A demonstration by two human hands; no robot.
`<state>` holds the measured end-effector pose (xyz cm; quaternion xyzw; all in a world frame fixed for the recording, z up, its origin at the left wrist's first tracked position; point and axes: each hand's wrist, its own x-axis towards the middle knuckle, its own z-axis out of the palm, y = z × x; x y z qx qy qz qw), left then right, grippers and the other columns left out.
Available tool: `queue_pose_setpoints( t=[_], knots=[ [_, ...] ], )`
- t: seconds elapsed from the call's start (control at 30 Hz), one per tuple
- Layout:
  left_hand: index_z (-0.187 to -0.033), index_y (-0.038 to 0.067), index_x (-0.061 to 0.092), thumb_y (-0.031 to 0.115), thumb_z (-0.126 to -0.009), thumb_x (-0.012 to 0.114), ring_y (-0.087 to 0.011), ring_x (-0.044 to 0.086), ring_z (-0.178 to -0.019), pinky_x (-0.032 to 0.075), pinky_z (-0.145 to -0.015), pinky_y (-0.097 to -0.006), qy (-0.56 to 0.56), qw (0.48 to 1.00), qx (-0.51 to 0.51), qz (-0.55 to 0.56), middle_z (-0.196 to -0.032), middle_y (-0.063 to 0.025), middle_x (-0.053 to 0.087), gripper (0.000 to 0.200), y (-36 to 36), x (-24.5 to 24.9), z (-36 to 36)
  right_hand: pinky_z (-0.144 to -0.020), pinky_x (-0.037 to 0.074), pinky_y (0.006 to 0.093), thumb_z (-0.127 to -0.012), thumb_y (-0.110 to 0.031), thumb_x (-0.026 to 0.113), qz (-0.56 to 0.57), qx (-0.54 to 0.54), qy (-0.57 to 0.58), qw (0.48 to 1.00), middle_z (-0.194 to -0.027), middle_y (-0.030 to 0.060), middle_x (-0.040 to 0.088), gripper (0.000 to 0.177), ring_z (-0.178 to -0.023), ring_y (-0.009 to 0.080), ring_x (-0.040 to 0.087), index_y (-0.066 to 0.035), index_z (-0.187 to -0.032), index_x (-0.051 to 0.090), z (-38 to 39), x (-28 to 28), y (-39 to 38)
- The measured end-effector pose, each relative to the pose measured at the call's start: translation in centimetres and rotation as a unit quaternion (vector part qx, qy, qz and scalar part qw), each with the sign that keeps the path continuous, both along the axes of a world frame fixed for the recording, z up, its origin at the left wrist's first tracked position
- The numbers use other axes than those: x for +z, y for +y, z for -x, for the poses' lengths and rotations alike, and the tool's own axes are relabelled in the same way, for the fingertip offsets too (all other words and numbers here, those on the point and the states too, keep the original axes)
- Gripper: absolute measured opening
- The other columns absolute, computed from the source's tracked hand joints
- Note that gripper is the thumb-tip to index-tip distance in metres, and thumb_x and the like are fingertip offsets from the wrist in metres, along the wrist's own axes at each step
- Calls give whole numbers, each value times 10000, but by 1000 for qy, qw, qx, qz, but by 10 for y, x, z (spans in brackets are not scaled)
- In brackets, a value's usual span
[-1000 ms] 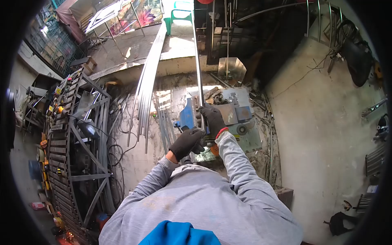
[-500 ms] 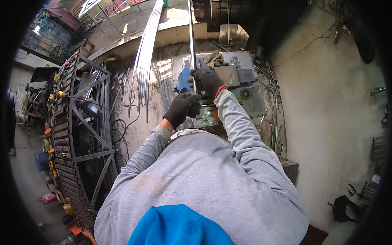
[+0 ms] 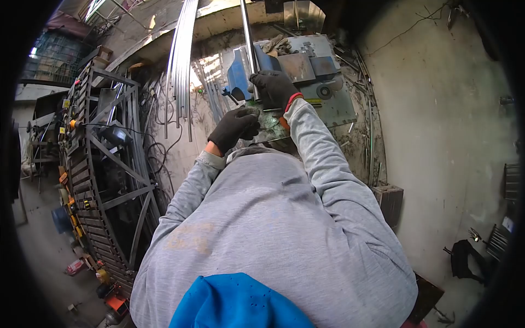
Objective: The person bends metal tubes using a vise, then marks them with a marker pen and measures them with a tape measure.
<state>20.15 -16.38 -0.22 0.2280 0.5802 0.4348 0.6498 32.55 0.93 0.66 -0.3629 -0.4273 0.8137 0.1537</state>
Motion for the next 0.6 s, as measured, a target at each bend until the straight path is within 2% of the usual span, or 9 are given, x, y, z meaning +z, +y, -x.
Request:
queue_pose_setpoints(
  t=[0.13, 0.2, 0.3, 0.33, 0.37, 0.43, 0.5, 0.6],
  knots=[
    [-1237, 7, 654, 280, -1000, 665, -192, 718, -794, 575, -678, -319, -1, 1000, 6, -15, -980, -99, 723, 362, -3, 7, -1, -661, 555, 306, -977, -228, 706, -21, 5, 17, 1000, -859, 67, 735, 195, -713, 148, 675, -34, -991, 715, -1, -18, 2],
    [-1236, 6, 641, 370, -1024, 626, -201, 722, -793, 585, -686, -326, 6, 999, 3, -35, -967, -104, 715, 422, -1, 21, -6, -612, 559, 318, -977, -228, 703, 0, 2, 13, 1000, -835, 70, 727, 195, -659, 158, 665, -33, -966, 710, -2, -27, 0],
    [-1220, 9, 626, 448, -1044, 572, -216, 727, -790, 598, -689, -339, -26, 1000, 5, -4, -942, -115, 705, 476, 2, 7, -7, -555, 564, 340, -979, -219, 695, -42, 27, -14, 999, -815, 73, 721, 191, -613, 167, 654, -30, -955, 703, -4, -34, -5],
    [-1201, 5, 611, 468, -1053, 542, -228, 729, -770, 606, -684, -349, -14, 1000, -3, 1, -927, -128, 701, 491, 1, 2, -8, -535, 574, 358, -976, -212, 695, -34, 46, -49, 997, -818, 81, 717, 187, -609, 175, 656, -26, -957, 699, -7, -12, -13],
    [-1186, -2, 603, 450, -1049, 556, -226, 725, -738, 602, -670, -346, -12, 1000, 3, 19, -931, -130, 708, 475, 0, 0, -9, -535, 574, 358, -976, -212, 695, -39, 50, -45, 997, -818, 81, 717, 187, -609, 175, 656, -26, -957, 699, -9, -11, -20],
    [-1171, 2, 619, 433, -1040, 577, -222, 713, -707, 589, -640, -333, -62, 997, 24, 30, -911, -122, 714, 452, -5, -11, -10, -541, 479, 269, -992, -192, 669, -83, 44, -53, 994, -717, 14, 657, 178, -567, 97, 563, -35, -937, 731, -11, -17, -28],
    [-1144, 19, 647, 410, -1027, 607, -211, 698, -686, 569, -605, -317, -101, 993, 26, 53, -888, -111, 718, 410, -6, -16, -13, -525, 444, 252, -1000, -207, 671, -47, 23, -51, 997, -717, 4, 655, 195, -556, 90, 537, -41, -914, 723, -11, -29, -33],
    [-1120, 32, 674, 384, -1019, 632, -190, 674, -649, 548, -575, -311, -131, 987, 32, 87, -849, -85, 704, 368, -1, -20, -18, -525, 433, 245, -1010, -212, 661, -83, 48, -73, 993, -743, 2, 676, 203, -568, 83, 545, -56, -891, 710, -17, -46, -29]
  ],
)
